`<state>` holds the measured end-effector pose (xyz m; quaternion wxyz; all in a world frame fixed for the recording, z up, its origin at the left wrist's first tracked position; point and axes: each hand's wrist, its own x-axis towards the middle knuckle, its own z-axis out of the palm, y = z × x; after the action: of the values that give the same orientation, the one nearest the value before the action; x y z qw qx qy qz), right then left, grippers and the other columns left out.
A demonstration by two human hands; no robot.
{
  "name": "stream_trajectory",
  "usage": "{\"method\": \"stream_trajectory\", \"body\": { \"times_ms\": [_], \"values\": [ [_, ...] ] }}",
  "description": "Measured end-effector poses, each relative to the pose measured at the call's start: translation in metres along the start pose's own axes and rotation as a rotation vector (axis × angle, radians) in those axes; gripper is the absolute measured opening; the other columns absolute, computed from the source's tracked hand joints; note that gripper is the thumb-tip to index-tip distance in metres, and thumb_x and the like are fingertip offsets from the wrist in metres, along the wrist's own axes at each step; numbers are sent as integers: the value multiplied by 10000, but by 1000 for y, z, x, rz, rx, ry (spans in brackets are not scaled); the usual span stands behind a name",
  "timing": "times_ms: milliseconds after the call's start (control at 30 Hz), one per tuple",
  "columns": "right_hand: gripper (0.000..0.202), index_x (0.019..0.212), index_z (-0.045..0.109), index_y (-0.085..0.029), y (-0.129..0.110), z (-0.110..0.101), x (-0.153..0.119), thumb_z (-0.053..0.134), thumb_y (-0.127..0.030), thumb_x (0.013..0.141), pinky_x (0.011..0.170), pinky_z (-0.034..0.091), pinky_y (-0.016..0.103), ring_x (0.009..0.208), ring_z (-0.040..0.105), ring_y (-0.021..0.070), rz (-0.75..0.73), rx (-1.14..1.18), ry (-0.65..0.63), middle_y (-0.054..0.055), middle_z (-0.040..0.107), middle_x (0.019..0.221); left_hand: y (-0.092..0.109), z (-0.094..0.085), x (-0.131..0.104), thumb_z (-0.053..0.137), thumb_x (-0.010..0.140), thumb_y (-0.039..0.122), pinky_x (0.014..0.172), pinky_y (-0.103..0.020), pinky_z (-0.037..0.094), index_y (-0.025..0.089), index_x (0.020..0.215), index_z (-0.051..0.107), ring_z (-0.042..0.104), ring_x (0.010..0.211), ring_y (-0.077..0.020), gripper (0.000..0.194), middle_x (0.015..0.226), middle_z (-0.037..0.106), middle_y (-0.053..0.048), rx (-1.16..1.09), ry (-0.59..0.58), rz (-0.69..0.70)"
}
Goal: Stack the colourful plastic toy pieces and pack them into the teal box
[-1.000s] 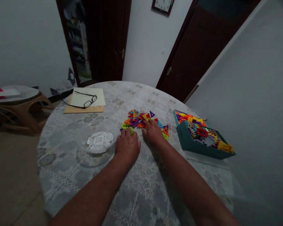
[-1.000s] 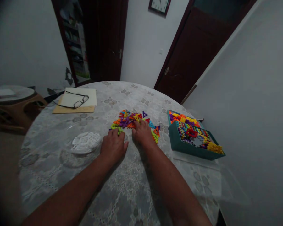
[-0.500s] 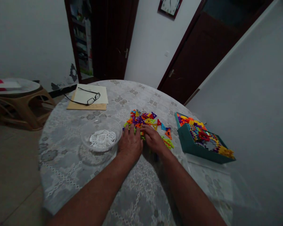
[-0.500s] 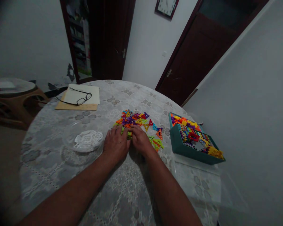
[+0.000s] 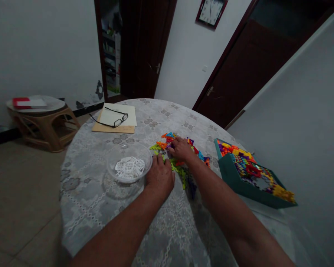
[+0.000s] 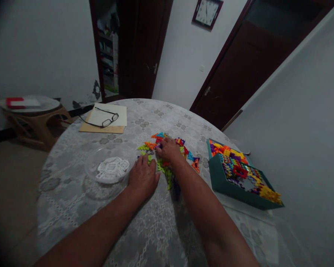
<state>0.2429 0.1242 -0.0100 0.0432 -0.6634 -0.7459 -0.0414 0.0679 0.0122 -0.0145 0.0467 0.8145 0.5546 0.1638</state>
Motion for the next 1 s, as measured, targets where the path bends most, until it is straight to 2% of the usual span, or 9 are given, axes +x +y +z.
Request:
{"method": "stream_trajectory", "body": {
  "times_ms": [133, 267, 433, 500, 567, 667, 733, 800, 1000],
  "values": [
    [573, 1587, 677, -204, 15, 1, -25, 558, -543, 1141, 1325, 371, 575, 1602, 481, 402, 236, -33, 16, 218, 569, 1696, 0, -1, -1, 749, 1021, 399, 1225, -568, 487, 127, 1365, 758, 537, 1510, -442, 439, 1639, 601, -265, 1, 9, 14],
    [536, 1553, 691, -165, 13, 13, -61, 564, -482, 1139, 1266, 454, 582, 1495, 596, 407, 342, 34, 84, 258, 627, 1614, 1, -4, -2, 752, 1011, 389, 1146, -571, 531, 152, 1271, 782, 609, 1381, -441, 353, 1472, 697, -248, -21, 38, 46],
    [471, 1531, 706, -187, 1, 28, -85, 595, -239, 1076, 1300, 459, 515, 1514, 598, 311, 13, 245, 163, 196, 667, 1591, 1, -9, -3, 739, 1011, 351, 1106, -542, 541, 164, 1241, 791, 648, 1271, -410, 300, 1287, 749, -215, -33, 60, 59],
    [478, 1500, 732, -216, -1, 27, -85, 594, -176, 1045, 1310, 456, 489, 1507, 606, 269, -143, 343, 173, 161, 685, 1578, 0, -8, -2, 728, 1017, 335, 1125, -535, 530, 163, 1262, 784, 641, 1289, -400, 304, 1302, 749, -210, -34, 66, 55],
    [472, 1468, 752, -207, 1, 24, -85, 613, -155, 1021, 1315, 449, 482, 1511, 601, 268, -169, 354, 175, 164, 671, 1595, -1, -5, -2, 718, 1025, 331, 1191, -553, 493, 152, 1300, 776, 611, 1369, -408, 333, 1386, 732, -218, -42, 78, 70],
    [455, 1484, 725, -160, 4, 20, -94, 649, -227, 1040, 1297, 451, 509, 1516, 583, 326, 94, 202, 198, 219, 630, 1619, -3, 3, -4, 714, 1038, 370, 1301, -645, 385, 177, 1383, 761, 529, 1515, -444, 398, 1513, 698, -205, -70, 83, 146],
    [406, 1427, 737, -145, 5, 20, -104, 649, -291, 1059, 1241, 487, 517, 1437, 627, 356, 309, 91, 186, 247, 676, 1516, -4, 8, -6, 716, 1042, 414, 1324, -699, 337, 227, 1398, 769, 512, 1547, -456, 406, 1511, 715, -172, -82, 52, 217],
    [344, 1351, 756, -148, 5, 22, -112, 618, -268, 1060, 1189, 516, 495, 1338, 674, 346, 393, 57, 167, 233, 730, 1377, -3, 10, -7, 715, 1044, 450, 1323, -724, 326, 258, 1346, 802, 532, 1540, -459, 368, 1464, 747, -151, -74, 18, 261],
    [421, 1402, 747, -175, 1, 22, -109, 546, -153, 1032, 1282, 485, 442, 1456, 634, 264, 39, 375, 323, 167, 710, 1520, -2, 4, -4, 581, 1080, 255, 1279, -663, 420, 154, 1225, 836, 602, 1481, -449, 310, 1416, 767, -211, 8, 20, 135]
  ]
}}
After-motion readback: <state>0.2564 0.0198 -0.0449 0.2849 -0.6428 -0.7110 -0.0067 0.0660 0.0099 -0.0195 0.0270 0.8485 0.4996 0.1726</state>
